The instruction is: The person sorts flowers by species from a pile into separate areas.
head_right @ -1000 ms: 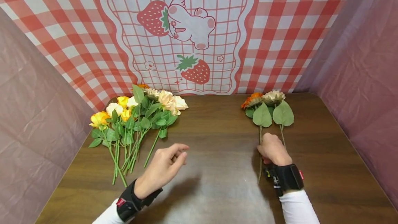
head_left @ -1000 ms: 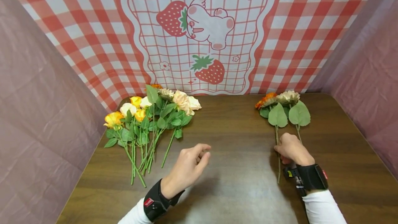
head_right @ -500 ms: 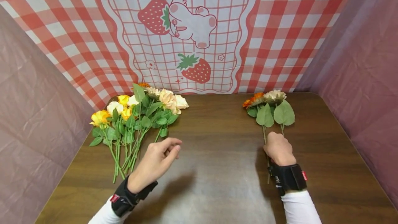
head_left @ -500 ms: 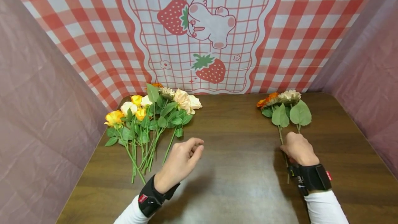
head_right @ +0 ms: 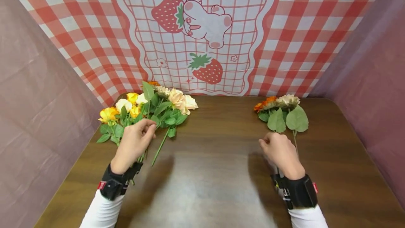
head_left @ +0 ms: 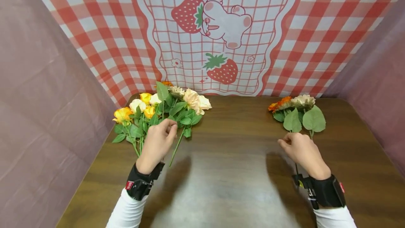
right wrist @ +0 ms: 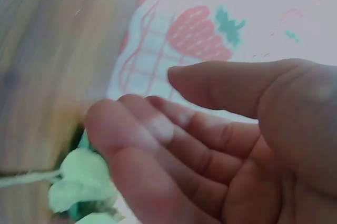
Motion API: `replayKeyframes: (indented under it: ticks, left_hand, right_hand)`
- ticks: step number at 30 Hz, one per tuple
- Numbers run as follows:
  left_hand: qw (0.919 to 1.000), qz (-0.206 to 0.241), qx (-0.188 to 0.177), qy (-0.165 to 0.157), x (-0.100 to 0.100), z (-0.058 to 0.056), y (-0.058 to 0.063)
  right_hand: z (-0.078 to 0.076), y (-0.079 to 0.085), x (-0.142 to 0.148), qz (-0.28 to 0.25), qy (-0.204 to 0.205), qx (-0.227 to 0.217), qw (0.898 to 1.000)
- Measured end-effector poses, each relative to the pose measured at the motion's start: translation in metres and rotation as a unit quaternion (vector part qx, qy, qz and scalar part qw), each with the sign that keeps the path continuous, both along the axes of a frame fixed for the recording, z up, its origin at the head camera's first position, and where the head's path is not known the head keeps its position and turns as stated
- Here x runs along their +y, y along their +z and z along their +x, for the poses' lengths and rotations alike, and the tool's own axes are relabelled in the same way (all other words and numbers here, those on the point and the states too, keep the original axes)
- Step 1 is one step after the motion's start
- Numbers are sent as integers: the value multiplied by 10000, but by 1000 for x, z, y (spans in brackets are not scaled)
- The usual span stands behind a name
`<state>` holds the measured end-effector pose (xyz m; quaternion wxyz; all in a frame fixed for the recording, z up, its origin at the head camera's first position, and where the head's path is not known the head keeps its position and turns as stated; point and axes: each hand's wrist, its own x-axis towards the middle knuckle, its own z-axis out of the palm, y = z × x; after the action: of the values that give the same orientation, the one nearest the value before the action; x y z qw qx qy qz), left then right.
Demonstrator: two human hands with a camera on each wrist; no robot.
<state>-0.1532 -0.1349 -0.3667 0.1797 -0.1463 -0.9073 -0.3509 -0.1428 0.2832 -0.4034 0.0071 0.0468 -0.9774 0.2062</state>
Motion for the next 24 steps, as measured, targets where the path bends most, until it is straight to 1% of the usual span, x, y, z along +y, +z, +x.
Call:
replayKeyframes:
  ticks: [2, 5, 7, 8, 10, 13, 14, 16, 18, 20, 24]
  left_hand:
    - [9987, -333, -54, 384, -11, -10, -4]
    - [9919, -841, -179, 938, -25, -22, -12]
    - [9862, -1106, -307, 1197, -33, -27, -17]
    - [9833, -1232, -420, 1271, -37, -29, -20]
    - [9791, -1417, -721, 1266, -41, -32, -25]
    - [9728, -1673, -1207, 1054, -41, -33, -30]
    - [9695, -1766, -1378, 999, -41, -33, -32]
    - [9629, -1947, -1611, 946, -40, -32, -36]
    - [9570, -2115, -1715, 996, -38, -32, -41]
    - [9532, -2288, -1639, 1108, -37, -33, -46]
    - [9517, -2465, -1384, 1197, -35, -37, -59]
  right_hand:
    - [5, 5, -7, -62, 127, 191, 9997]
    - [11, 12, -16, -133, 263, 474, 9984]
    - [13, 15, -23, -153, 363, 631, 9972]
    - [14, 16, -26, -156, 416, 717, 9964]
    - [16, 17, -31, -149, 488, 810, 9954]
    - [19, 18, -36, -158, 546, 821, 9950]
    - [19, 18, -38, -158, 565, 812, 9950]
    - [19, 18, -41, -161, 607, 766, 9951]
    - [19, 18, -43, -152, 665, 744, 9949]
    - [19, 17, -45, -147, 720, 733, 9946]
    - [19, 15, -47, -150, 757, 761, 9941]
